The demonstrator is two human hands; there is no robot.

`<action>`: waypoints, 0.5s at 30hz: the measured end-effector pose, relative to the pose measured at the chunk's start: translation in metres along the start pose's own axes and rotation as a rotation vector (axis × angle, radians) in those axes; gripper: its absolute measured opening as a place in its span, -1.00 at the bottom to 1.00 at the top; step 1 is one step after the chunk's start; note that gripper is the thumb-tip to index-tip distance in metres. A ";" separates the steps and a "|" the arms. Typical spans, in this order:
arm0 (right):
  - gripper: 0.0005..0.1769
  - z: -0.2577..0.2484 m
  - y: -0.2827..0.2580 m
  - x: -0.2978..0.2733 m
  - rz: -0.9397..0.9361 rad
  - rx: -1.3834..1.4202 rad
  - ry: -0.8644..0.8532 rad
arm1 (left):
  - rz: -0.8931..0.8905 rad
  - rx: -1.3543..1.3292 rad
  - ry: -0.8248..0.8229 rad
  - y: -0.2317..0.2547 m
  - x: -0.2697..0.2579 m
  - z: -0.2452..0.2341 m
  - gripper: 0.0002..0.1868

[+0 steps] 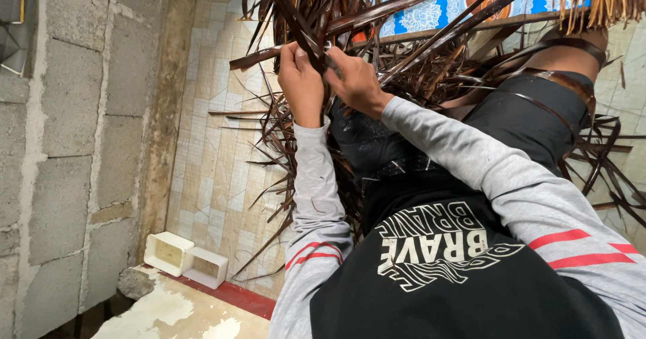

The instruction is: The person strips palm leaves from their central ribs using a small blade and gathers the resulting strands.

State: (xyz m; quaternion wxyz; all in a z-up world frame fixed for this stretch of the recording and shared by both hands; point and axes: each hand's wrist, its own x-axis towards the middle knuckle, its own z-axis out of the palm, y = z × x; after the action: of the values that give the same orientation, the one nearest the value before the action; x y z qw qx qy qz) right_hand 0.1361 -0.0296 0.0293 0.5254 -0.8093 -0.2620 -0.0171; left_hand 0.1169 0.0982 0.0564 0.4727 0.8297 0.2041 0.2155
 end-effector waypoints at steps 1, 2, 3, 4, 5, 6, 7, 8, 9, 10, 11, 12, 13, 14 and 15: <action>-0.91 0.001 0.002 0.000 -0.001 0.000 0.000 | 0.000 0.000 0.001 0.000 0.000 -0.001 -0.83; -0.93 0.002 0.004 0.000 0.002 0.004 -0.011 | 0.009 0.067 -0.002 0.001 0.000 -0.001 -0.84; -0.95 0.003 0.006 0.000 0.005 0.009 -0.023 | 0.018 0.134 -0.004 0.001 -0.001 -0.002 -0.84; -0.95 0.004 0.011 0.001 0.004 0.008 -0.023 | 0.018 0.133 -0.004 0.002 -0.004 -0.004 -0.84; -0.91 0.006 0.016 0.002 0.123 -0.009 -0.015 | 0.074 0.171 0.005 0.002 -0.007 -0.007 -0.85; -0.81 0.008 0.020 0.003 0.242 -0.026 -0.006 | 0.130 0.209 0.013 0.003 -0.010 -0.010 -0.84; -0.81 0.007 0.020 0.004 0.243 -0.026 -0.006 | 0.130 0.210 0.012 0.007 -0.013 -0.013 -0.84; -0.81 0.007 0.019 0.005 0.272 -0.038 -0.011 | 0.146 0.216 -0.002 0.010 -0.017 -0.016 -0.85; -0.81 0.006 0.019 0.006 0.301 -0.050 -0.016 | 0.163 0.222 -0.016 0.014 -0.020 -0.018 -0.84; -0.81 0.010 0.024 0.007 0.302 -0.050 -0.014 | 0.164 0.222 -0.017 0.017 -0.024 -0.024 -0.84; -0.86 0.015 0.029 0.008 0.312 0.022 0.017 | 0.098 0.236 -0.063 0.021 -0.028 -0.030 -0.82; -0.89 0.019 0.034 0.010 0.321 0.095 0.048 | 0.031 0.250 -0.109 0.025 -0.033 -0.036 -0.79; -0.89 0.016 0.035 0.011 0.322 0.097 0.049 | 0.032 0.251 -0.110 0.026 -0.037 -0.045 -0.79; -0.89 0.013 0.035 0.012 0.316 0.138 0.059 | -0.026 0.176 -0.168 0.028 -0.042 -0.053 -0.79; -0.87 0.009 0.036 0.013 0.310 0.179 0.068 | -0.085 0.099 -0.225 0.029 -0.047 -0.061 -0.77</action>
State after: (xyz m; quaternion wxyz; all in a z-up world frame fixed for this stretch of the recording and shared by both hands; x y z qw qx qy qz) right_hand 0.1608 -0.0276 -0.0011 0.6001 -0.7891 -0.1169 0.0601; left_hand 0.0487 0.1013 0.1024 0.4596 0.8617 0.1952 0.0906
